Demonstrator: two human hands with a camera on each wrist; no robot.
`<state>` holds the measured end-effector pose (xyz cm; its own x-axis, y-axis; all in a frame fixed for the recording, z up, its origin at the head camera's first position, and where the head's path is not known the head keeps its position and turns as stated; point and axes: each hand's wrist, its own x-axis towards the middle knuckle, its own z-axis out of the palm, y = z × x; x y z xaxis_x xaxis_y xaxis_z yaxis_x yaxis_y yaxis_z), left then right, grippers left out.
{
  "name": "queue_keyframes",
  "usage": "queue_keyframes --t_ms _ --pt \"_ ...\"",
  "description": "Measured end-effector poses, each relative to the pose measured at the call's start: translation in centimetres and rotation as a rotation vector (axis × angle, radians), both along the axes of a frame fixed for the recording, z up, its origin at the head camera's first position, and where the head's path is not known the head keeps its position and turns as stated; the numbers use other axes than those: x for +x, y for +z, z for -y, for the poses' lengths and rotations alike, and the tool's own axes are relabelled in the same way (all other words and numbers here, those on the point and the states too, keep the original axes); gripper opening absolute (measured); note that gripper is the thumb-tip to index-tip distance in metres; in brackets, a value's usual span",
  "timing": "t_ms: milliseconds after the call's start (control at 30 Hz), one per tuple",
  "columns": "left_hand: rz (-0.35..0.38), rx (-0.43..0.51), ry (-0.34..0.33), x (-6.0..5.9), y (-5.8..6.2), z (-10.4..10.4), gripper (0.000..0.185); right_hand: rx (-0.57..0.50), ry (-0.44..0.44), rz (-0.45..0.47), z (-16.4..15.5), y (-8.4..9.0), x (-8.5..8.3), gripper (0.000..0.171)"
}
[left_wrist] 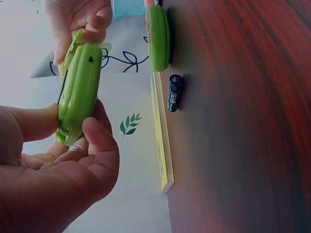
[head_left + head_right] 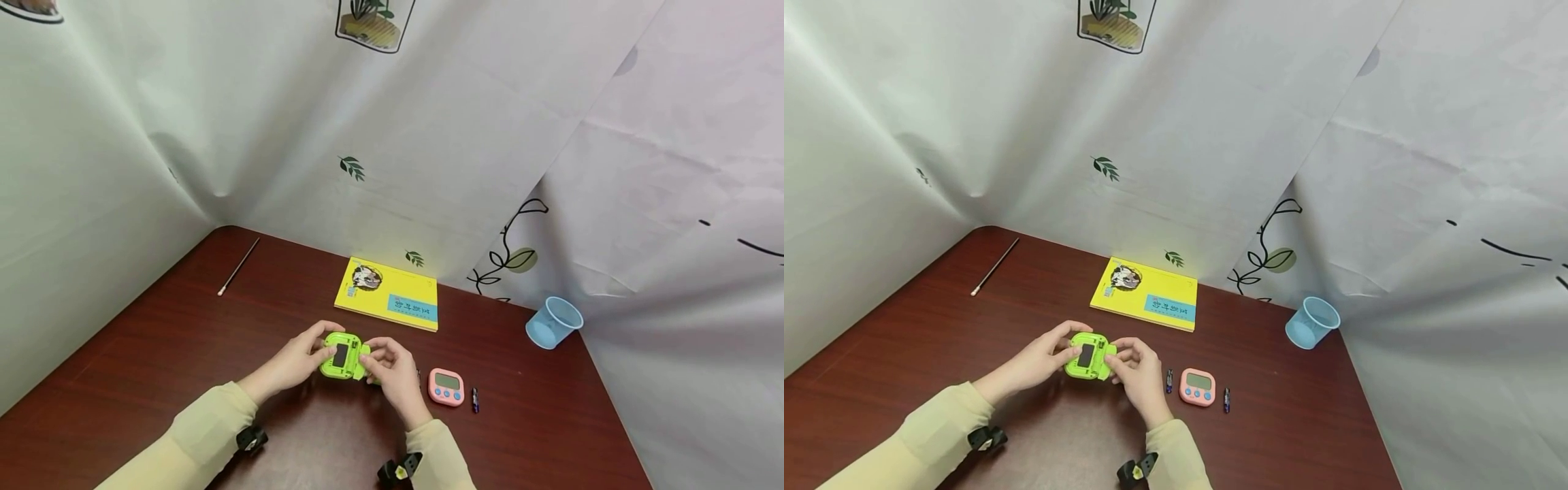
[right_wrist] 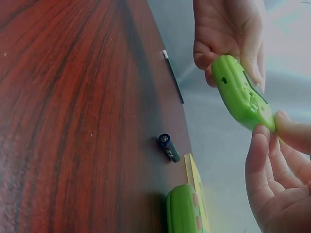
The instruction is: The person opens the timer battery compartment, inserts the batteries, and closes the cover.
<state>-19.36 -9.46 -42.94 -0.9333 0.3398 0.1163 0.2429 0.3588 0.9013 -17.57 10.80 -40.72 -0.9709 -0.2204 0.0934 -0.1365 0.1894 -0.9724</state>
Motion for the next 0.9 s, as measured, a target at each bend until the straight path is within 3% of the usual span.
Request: queue_keyframes --t_ms 200,533,733,900 --pt "-0.006 0.003 0.004 0.0 0.0 0.2 0.031 0.011 0.048 -0.002 0.0 -0.1 0.2 0.022" --pt "-0.008 -0.003 0.013 0.0 0.0 0.7 0.031 0.001 0.095 0.110 0.0 -0.2 0.5 0.025" --pt "0.002 -0.002 0.026 0.0 0.0 0.8 0.030 -0.006 0.159 0.122 -0.3 -2.4 -0.1 0.022" --pt "0.013 -0.014 0.039 -0.1 0.1 0.9 0.031 0.071 0.262 0.151 -0.3 -3.6 -0.1 0.016"
